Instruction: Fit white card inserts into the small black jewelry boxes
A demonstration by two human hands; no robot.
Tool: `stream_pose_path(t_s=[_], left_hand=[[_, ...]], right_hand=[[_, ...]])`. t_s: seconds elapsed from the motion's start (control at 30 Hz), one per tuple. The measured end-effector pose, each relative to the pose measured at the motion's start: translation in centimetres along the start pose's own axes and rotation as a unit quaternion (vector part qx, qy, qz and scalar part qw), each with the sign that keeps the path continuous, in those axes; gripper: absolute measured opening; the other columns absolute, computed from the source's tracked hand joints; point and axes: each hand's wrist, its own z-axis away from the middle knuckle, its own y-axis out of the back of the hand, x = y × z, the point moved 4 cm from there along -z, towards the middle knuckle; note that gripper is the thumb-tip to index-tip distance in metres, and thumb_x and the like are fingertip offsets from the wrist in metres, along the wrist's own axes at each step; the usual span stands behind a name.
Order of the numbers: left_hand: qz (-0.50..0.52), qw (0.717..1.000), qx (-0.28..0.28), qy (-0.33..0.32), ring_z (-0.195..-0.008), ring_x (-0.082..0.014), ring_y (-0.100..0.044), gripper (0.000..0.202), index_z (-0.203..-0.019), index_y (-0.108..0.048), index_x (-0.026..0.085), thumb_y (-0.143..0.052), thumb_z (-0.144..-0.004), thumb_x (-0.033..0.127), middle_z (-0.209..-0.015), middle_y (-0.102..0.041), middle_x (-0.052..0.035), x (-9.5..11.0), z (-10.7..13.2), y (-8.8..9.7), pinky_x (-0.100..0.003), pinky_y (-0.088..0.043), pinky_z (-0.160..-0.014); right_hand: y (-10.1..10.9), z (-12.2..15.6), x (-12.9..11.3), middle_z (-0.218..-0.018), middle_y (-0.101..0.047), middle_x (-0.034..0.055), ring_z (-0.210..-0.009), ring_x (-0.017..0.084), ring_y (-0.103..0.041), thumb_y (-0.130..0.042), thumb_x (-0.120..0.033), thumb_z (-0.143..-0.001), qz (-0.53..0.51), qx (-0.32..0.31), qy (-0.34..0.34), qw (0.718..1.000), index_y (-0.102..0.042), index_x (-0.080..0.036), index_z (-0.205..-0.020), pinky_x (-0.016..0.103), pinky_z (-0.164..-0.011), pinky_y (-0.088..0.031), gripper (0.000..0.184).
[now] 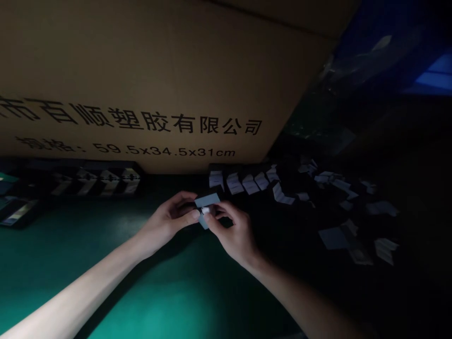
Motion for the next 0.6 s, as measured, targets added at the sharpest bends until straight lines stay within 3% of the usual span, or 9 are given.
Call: stream_pose_path(t_s=[0.1, 0.37, 0.6], left_hand=[[-0.006, 1.000, 0.010, -0.005, -0.110, -0.0277, -0.072, 0.043, -0.118, -0.067, 0.023, -0.086, -0.083, 0.041, -0.116, -0.075, -0.0110, 0.15, -0.01, -0.05, -0.036, -0.063, -0.090], [-0.002, 1.000, 0.001, 0.001, -0.102, -0.0263, -0.074, 0.041, -0.115, -0.071, 0.022, -0.086, -0.083, 0.042, -0.113, -0.076, -0.0113, 0.39, 0.11, -0.40, -0.036, -0.063, -0.087], [-0.010, 1.000, 0.013, 0.000, -0.102, -0.0256, -0.074, 0.041, -0.114, -0.072, 0.022, -0.086, -0.082, 0.044, -0.114, -0.076, -0.0104, 0.36, 0.17, -0.59, -0.035, -0.062, -0.089]], right_hand=[[0.21, -0.22, 0.16, -0.101, -0.079, 0.0031, -0.091, 0.016, -0.076, -0.073, -0.028, -0.091, 0.006, 0.007, 0.037, 0.999, -0.075, -0.023, -0.105, 0.031, -0.083, -0.066, 0.015], [0.50, -0.62, 0.72, -0.090, -0.075, 0.0031, -0.082, 0.014, -0.074, -0.072, -0.033, -0.090, 0.000, -0.023, 0.025, 0.999, -0.070, -0.020, -0.092, 0.025, -0.070, -0.068, 0.012], [0.66, -0.64, 0.63, -0.093, -0.070, 0.0030, -0.086, 0.014, -0.072, -0.070, -0.030, -0.092, 0.031, -0.026, 0.047, 0.998, -0.071, -0.021, -0.095, 0.023, -0.070, -0.067, 0.010]])
